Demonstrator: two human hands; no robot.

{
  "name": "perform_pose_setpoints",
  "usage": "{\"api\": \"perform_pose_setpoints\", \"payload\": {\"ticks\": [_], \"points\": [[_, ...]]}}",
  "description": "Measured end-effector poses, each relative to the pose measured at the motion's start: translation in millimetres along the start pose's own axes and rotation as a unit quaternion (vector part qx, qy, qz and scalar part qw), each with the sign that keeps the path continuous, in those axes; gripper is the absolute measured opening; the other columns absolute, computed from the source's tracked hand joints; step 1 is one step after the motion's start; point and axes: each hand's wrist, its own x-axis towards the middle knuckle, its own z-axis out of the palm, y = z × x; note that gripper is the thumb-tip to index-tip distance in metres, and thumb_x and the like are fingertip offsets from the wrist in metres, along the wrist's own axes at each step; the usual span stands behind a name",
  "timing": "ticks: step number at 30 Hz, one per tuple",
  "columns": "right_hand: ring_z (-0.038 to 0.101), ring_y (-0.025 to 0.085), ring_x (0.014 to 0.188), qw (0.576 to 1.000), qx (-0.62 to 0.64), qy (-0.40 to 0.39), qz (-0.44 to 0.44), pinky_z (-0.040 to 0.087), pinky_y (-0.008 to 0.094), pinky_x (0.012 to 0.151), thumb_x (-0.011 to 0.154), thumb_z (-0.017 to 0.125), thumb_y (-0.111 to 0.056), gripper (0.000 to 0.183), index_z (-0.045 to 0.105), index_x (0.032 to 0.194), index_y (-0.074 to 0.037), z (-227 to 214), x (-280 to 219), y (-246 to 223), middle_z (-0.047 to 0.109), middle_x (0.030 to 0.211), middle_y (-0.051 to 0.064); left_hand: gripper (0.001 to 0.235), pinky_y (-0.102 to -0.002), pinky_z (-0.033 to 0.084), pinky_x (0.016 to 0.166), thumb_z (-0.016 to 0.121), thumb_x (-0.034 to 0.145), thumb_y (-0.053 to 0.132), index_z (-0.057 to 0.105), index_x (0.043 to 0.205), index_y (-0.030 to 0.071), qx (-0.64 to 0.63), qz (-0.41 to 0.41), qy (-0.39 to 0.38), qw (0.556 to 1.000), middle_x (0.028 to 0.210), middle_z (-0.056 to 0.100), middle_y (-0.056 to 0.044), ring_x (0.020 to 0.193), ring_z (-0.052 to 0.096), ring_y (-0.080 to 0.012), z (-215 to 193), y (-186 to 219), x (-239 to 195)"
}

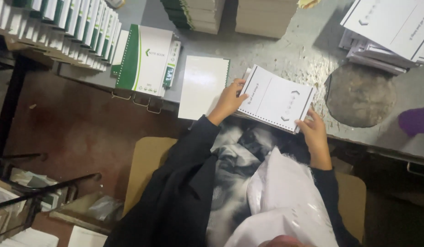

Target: The person is organizing and stacking spiral-bound notebooks on a work table, likely performing a final quality check or preparation for packaging.

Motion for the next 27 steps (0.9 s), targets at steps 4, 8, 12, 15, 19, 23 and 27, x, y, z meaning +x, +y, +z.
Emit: {"api": "perform_pose_setpoints", "payload": {"ticks": [4,8,12,15,19,23,27], "points": [[0.057,0.049,0.123,1.0,-0.021,0.002,-0.004,0.055,0.05,0.094,0.096,0.072,-0.002,0.063,0.042,0.15,0.011,2,-15,-43,0.054,0.133,0.04,0.048,-0.038,0.062,0.091,0.08,0.087,0.016,0.062,0.131,0.007,0.065,0.015,0.03,0.997,0.121,0.068,-0.014,0.109,0.071,-0.0293,-11,8,-5],[0.066,0.039,0.111,0.998,-0.059,0.011,-0.011,0.06,0.044,0.084,0.093,0.077,-0.002,0.061,0.051,0.147,0.006,2,-11,-42,0.063,0.124,0.032,0.052,-0.036,0.062,0.082,0.083,0.084,0.016,0.064,0.13,0.002,0.058,0.026,0.032,0.998,0.112,0.064,-0.012,0.093,0.071,-0.0243,-10,-2,0],[0.068,0.041,0.107,0.994,-0.106,0.019,-0.021,0.062,0.044,0.081,0.092,0.078,0.001,0.059,0.052,0.145,0.009,-2,-13,-34,0.064,0.123,0.034,0.053,-0.033,0.061,0.079,0.085,0.083,0.017,0.066,0.13,0.001,0.051,0.023,0.035,0.998,0.109,0.064,-0.011,0.089,0.07,-0.0205,-10,-3,-2],[0.07,0.036,0.103,0.989,-0.146,0.022,-0.021,0.063,0.041,0.079,0.091,0.08,-0.001,0.056,0.058,0.142,0.005,2,-21,-57,0.068,0.119,0.028,0.051,-0.033,0.06,0.082,0.082,0.085,0.015,0.064,0.131,0.001,0.059,0.001,0.028,0.998,0.109,0.064,-0.011,0.093,0.071,-0.0214,-14,10,-8],[0.071,0.034,0.102,0.986,-0.164,0.036,-0.021,0.062,0.041,0.079,0.09,0.082,-0.002,0.055,0.06,0.14,0.003,-2,-17,-48,0.07,0.118,0.026,0.052,-0.035,0.061,0.082,0.082,0.085,0.014,0.065,0.131,0.001,0.046,-0.002,0.032,0.998,0.11,0.065,-0.012,0.094,0.071,-0.0241,-19,24,-17],[0.068,0.035,0.109,0.974,-0.222,0.054,-0.009,0.06,0.045,0.086,0.102,0.073,-0.011,0.041,0.062,0.138,0.004,-1,-22,-55,0.069,0.122,0.025,0.053,-0.038,0.061,0.083,0.083,0.084,0.014,0.064,0.132,0.0,0.052,0.004,0.042,0.998,0.109,0.065,-0.014,0.094,0.072,-0.0269,-17,24,-20],[0.066,0.036,0.113,0.961,-0.268,0.054,-0.023,0.057,0.049,0.09,0.107,0.069,-0.018,0.037,0.064,0.138,0.002,-3,-17,-47,0.067,0.127,0.023,0.051,-0.037,0.061,0.084,0.08,0.087,0.014,0.063,0.133,0.0,0.051,-0.001,0.039,0.998,0.11,0.064,-0.013,0.095,0.071,-0.0259,-20,28,-22]]}}
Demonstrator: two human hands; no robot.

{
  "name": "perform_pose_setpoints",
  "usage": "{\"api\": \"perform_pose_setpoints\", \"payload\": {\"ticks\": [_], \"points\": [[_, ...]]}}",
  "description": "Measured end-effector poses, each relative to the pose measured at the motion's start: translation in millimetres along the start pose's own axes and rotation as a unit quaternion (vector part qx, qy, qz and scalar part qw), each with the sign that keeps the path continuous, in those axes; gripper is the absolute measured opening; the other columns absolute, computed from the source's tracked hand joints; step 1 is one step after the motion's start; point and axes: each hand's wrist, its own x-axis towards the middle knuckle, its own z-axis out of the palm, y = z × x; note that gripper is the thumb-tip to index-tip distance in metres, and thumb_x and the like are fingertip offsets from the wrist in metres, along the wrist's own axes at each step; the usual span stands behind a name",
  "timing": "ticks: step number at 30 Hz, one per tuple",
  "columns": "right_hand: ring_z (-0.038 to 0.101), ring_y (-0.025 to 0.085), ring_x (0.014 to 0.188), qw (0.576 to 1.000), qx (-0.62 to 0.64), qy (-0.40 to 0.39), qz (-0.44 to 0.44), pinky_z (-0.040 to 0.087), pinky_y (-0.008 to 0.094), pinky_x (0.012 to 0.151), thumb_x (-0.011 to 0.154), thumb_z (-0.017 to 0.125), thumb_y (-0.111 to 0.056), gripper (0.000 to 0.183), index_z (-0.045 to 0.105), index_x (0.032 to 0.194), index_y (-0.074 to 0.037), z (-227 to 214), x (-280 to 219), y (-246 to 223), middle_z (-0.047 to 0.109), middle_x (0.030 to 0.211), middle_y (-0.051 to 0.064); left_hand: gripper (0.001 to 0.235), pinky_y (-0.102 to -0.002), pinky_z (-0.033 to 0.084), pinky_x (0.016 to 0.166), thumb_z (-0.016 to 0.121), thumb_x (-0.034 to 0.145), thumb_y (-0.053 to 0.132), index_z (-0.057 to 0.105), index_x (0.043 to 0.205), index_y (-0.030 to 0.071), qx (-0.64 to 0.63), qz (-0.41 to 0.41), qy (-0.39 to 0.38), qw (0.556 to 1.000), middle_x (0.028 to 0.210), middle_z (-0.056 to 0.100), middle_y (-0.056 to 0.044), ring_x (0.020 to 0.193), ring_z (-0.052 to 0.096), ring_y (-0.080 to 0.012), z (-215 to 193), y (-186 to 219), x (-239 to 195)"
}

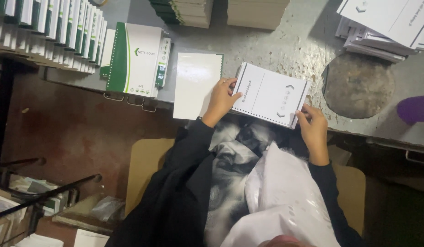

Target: The person is organizing and stacking spiral-bound notebooks on a work table, likely performing a final quality check or preparation for packaging.

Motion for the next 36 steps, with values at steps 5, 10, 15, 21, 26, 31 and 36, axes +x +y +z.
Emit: {"api": "perform_pose_setpoints", "payload": {"ticks": [5,10,15,21,26,31,36], "points": [[0.065,0.038,0.114,1.0,0.006,0.0,0.007,0.057,0.047,0.092,0.107,0.067,-0.016,0.035,0.065,0.136,0.003,2,-1,0,0.066,0.126,0.024,0.051,-0.039,0.061,0.085,0.08,0.088,0.016,0.063,0.133,0.0,0.005,0.002,0.001,1.0,0.112,0.063,-0.013,0.096,0.07,-0.0256,3,-3,-1],[0.064,0.039,0.117,1.0,0.015,0.002,0.011,0.057,0.045,0.093,0.108,0.066,-0.014,0.034,0.064,0.137,0.004,0,-3,-7,0.065,0.127,0.025,0.05,-0.04,0.06,0.085,0.077,0.091,0.022,0.063,0.133,-0.001,0.0,0.011,0.003,1.0,0.112,0.062,-0.014,0.095,0.069,-0.0268,1,4,-6],[0.063,0.04,0.118,1.0,0.013,-0.005,0.01,0.057,0.045,0.094,0.109,0.062,-0.012,0.035,0.062,0.139,0.006,-2,-6,-14,0.062,0.13,0.027,0.047,-0.041,0.062,0.088,0.068,0.099,0.025,0.061,0.135,-0.004,0.007,0.015,0.004,1.0,0.122,0.058,-0.016,0.1,0.07,-0.0292,-2,11,-12],[0.066,0.038,0.113,1.0,-0.017,0.003,0.002,0.06,0.042,0.089,0.109,0.062,-0.013,0.036,0.061,0.138,0.009,2,-7,-14,0.061,0.129,0.028,0.045,-0.039,0.062,0.087,0.064,0.102,0.027,0.061,0.135,-0.005,0.003,0.012,0.006,1.0,0.121,0.058,-0.016,0.101,0.071,-0.0293,2,5,-9],[0.067,0.038,0.111,0.999,-0.031,0.013,-0.008,0.06,0.041,0.088,0.109,0.061,-0.012,0.035,0.062,0.137,0.01,9,-5,-9,0.062,0.127,0.029,0.046,-0.037,0.062,0.085,0.064,0.103,0.026,0.06,0.135,-0.006,0.003,0.02,0.009,1.0,0.118,0.059,-0.016,0.099,0.071,-0.0289,1,5,-10],[0.069,0.036,0.107,0.997,-0.063,0.024,-0.027,0.061,0.039,0.085,0.109,0.062,-0.013,0.036,0.062,0.138,0.009,18,-1,6,0.061,0.127,0.028,0.046,-0.036,0.062,0.085,0.064,0.103,0.026,0.06,0.136,-0.006,0.002,0.019,0.006,1.0,0.118,0.058,-0.016,0.101,0.071,-0.0291,-2,10,-13],[0.066,0.04,0.112,0.999,-0.017,0.025,-0.027,0.059,0.044,0.091,0.107,0.066,-0.014,0.043,0.058,0.142,0.01,12,-8,-1,0.058,0.132,0.032,0.048,-0.033,0.062,0.089,0.066,0.102,0.024,0.057,0.14,-0.005,-0.032,0.01,-0.007,0.999,0.123,0.057,-0.018,0.105,0.07,-0.0289,-3,4,-12]]}}
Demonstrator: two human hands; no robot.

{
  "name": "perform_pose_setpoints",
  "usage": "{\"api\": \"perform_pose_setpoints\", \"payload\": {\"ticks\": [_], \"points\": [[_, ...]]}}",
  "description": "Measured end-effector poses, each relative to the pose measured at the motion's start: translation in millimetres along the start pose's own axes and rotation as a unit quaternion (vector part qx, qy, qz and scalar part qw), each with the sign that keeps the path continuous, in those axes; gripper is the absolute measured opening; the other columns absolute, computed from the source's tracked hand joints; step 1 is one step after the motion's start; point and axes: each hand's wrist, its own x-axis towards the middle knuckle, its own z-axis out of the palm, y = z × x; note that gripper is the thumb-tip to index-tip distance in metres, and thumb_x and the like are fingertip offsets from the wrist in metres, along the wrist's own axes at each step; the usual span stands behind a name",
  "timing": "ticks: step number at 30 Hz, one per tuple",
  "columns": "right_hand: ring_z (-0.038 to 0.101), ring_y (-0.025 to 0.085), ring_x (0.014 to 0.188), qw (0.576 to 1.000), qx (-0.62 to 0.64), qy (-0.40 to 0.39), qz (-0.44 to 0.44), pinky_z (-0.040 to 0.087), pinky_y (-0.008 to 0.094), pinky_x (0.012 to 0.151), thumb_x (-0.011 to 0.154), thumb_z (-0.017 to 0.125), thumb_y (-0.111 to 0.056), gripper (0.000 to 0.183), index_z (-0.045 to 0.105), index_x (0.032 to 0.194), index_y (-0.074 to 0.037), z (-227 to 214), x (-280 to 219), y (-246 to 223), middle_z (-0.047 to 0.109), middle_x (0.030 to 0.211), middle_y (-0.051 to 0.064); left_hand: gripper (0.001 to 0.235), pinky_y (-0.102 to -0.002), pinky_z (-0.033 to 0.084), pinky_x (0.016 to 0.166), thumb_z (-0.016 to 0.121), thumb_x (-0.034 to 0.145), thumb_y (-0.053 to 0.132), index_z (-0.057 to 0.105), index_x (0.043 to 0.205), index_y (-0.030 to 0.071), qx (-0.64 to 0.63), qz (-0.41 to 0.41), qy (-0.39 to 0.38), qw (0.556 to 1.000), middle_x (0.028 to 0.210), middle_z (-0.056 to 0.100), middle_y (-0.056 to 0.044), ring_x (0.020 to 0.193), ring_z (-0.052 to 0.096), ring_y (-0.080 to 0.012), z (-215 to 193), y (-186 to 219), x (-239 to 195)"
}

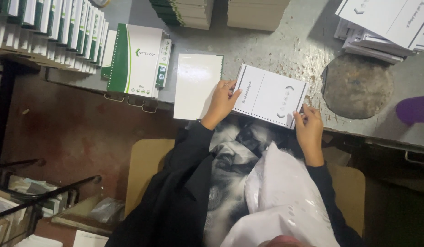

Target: The person is organizing and stacking spiral-bound notebooks on a work table, likely performing a final quality check or preparation for packaging.

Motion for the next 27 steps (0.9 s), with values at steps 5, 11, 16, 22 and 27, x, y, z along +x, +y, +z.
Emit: {"api": "perform_pose_setpoints", "payload": {"ticks": [5,11,16,22,27], "points": [[0.062,0.044,0.117,0.997,0.065,-0.027,-0.014,0.055,0.046,0.1,0.09,0.08,-0.009,0.063,0.054,0.146,0.007,-19,-19,-17,0.053,0.137,0.034,0.06,-0.039,0.058,0.099,0.077,0.092,0.016,0.054,0.142,-0.006,-0.027,0.037,-0.029,0.999,0.134,0.053,-0.024,0.115,0.066,-0.0389,-15,-5,-23],[0.063,0.044,0.116,0.993,0.105,-0.022,-0.055,0.053,0.044,0.103,0.072,0.09,-0.001,0.081,0.055,0.144,0.008,-15,-28,-9,0.051,0.136,0.034,0.08,-0.038,0.057,0.104,0.091,0.073,0.007,0.055,0.144,-0.001,-0.029,0.057,-0.05,0.997,0.133,0.053,-0.022,0.116,0.066,-0.0393,-12,-31,-32],[0.064,0.047,0.113,0.993,0.076,0.004,-0.092,0.057,0.044,0.097,0.07,0.092,0.001,0.079,0.058,0.141,0.01,-6,-26,1,0.054,0.13,0.035,0.074,-0.036,0.059,0.101,0.091,0.072,0.001,0.06,0.14,0.001,-0.011,0.071,-0.023,0.997,0.128,0.057,-0.019,0.112,0.069,-0.0366,-6,-37,-30],[0.065,0.04,0.115,0.996,0.052,0.013,-0.067,0.057,0.042,0.096,0.073,0.092,-0.002,0.076,0.061,0.142,0.003,0,-26,9,0.055,0.133,0.028,0.067,-0.036,0.059,0.1,0.087,0.076,-0.002,0.062,0.138,0.002,-0.014,0.062,-0.016,0.998,0.126,0.058,-0.017,0.111,0.069,-0.0342,-3,-38,-29],[0.064,0.043,0.115,0.996,0.049,0.018,-0.069,0.057,0.044,0.096,0.073,0.092,-0.001,0.074,0.062,0.141,0.004,-6,-29,-5,0.057,0.131,0.03,0.067,-0.035,0.06,0.099,0.088,0.075,-0.001,0.062,0.137,0.002,-0.015,0.068,-0.016,0.997,0.126,0.058,-0.016,0.111,0.069,-0.0337,-2,-42,-28]]}}
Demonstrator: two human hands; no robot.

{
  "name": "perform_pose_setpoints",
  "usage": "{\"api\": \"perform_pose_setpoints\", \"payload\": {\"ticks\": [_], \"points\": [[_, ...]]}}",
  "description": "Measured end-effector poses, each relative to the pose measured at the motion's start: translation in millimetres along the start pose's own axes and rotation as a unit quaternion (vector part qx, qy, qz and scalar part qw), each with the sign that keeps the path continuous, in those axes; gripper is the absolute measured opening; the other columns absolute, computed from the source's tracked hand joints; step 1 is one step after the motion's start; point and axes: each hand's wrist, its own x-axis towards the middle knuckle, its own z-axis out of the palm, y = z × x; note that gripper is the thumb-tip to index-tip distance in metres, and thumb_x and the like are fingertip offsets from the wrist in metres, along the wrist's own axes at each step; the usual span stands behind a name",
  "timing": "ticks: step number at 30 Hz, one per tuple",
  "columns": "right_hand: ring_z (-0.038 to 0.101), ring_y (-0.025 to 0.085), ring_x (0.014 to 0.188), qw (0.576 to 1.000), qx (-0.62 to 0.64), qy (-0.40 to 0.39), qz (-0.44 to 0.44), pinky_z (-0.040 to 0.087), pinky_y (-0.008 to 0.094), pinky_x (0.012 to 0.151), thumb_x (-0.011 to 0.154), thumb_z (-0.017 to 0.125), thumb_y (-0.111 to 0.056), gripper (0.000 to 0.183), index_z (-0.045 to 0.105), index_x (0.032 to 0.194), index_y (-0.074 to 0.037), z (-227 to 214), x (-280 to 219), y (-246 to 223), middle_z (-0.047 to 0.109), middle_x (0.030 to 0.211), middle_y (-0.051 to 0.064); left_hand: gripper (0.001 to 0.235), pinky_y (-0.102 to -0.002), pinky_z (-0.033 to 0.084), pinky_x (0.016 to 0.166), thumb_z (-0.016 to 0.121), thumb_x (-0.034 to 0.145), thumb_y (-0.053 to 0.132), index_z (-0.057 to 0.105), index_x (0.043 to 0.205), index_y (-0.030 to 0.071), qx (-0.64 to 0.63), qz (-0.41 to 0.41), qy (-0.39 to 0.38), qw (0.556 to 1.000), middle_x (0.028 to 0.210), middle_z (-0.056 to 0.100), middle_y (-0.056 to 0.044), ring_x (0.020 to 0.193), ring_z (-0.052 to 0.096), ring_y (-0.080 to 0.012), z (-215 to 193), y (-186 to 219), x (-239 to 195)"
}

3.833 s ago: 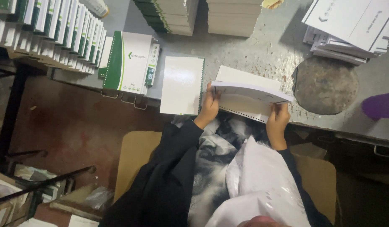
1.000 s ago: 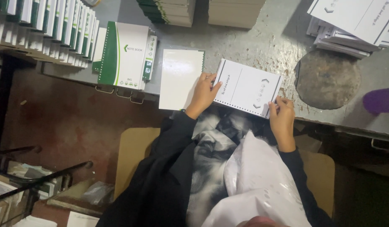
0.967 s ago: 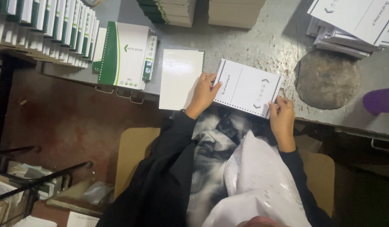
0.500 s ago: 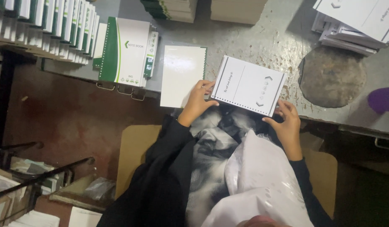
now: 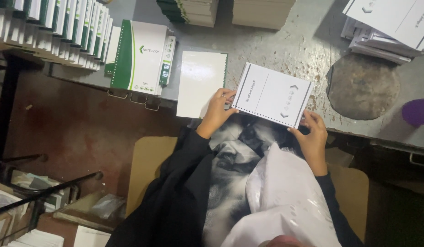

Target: The person is organizing and stacking spiral-bound notebooks on a work table, likely performing a final quality check or preparation for packaging.

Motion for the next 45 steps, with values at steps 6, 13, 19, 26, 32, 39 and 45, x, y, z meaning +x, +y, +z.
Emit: {"api": "perform_pose_setpoints", "payload": {"ticks": [6,13,19,26,32,39,45], "points": [[0.066,0.039,0.113,1.0,0.001,-0.011,0.021,0.057,0.043,0.096,0.076,0.09,0.002,0.072,0.06,0.141,0.004,-1,0,-4,0.057,0.133,0.029,0.065,-0.034,0.06,0.099,0.086,0.077,-0.003,0.062,0.137,0.002,0.007,-0.013,0.001,1.0,0.126,0.058,-0.015,0.111,0.069,-0.0319,1,4,0],[0.064,0.043,0.115,1.0,0.021,-0.009,0.002,0.055,0.046,0.099,0.072,0.091,0.0,0.081,0.056,0.144,0.006,-6,0,-7,0.054,0.136,0.032,0.08,-0.034,0.058,0.102,0.091,0.071,0.0,0.056,0.143,0.001,-0.003,0.005,0.009,1.0,0.132,0.055,-0.017,0.112,0.068,-0.0337,-15,23,-17],[0.055,0.044,0.125,0.994,0.072,0.044,-0.069,0.052,0.048,0.106,0.08,0.087,-0.002,0.088,0.041,0.155,0.004,-14,-9,-16,0.042,0.144,0.03,0.134,-0.072,0.009,0.121,0.1,0.052,0.008,0.025,0.163,0.004,0.253,-0.013,-0.027,0.967,0.167,0.017,-0.029,0.15,0.012,-0.0565,-44,13,-52],[0.059,0.04,0.124,0.971,0.157,0.081,-0.16,0.055,0.047,0.1,0.096,0.07,0.009,0.048,0.055,0.142,0.008,-2,-12,-37,0.051,0.138,0.027,0.057,-0.05,0.036,0.117,0.06,0.089,-0.012,0.062,0.142,0.009,0.201,0.171,0.228,0.937,0.15,0.055,-0.015,0.139,0.049,-0.0384,-71,14,-72],[0.071,0.03,0.107,0.931,0.333,-0.109,-0.099,0.06,0.04,0.089,0.091,0.073,0.001,0.047,0.061,0.136,0.0,41,-18,-56,0.068,0.126,0.022,0.039,-0.043,0.048,0.109,0.06,0.105,0.027,0.064,0.136,0.003,-0.531,-0.061,0.373,0.759,0.134,0.065,-0.017,0.119,0.064,-0.0246,-61,22,-82],[0.07,0.028,0.093,0.9,0.411,-0.143,-0.013,0.063,0.045,0.075,0.073,0.089,0.002,0.052,0.067,0.12,0.007,114,-43,-47,0.073,0.104,0.027,0.049,-0.048,0.034,0.123,0.067,0.097,0.013,0.056,0.145,0.007,-0.774,-0.194,0.132,0.589,0.149,0.056,-0.015,0.137,0.055,-0.0278,11,51,-92],[0.068,0.013,0.074,0.895,0.437,0.0,0.085,0.062,0.029,0.064,0.093,0.074,-0.01,0.04,0.06,0.13,-0.001,73,-25,12,0.065,0.087,0.006,0.085,-0.049,0.043,0.112,0.034,0.094,0.08,0.051,0.148,0.016,-0.781,-0.017,0.045,0.622,0.143,0.06,-0.013,0.13,0.058,-0.03,12,-64,-84]]}}
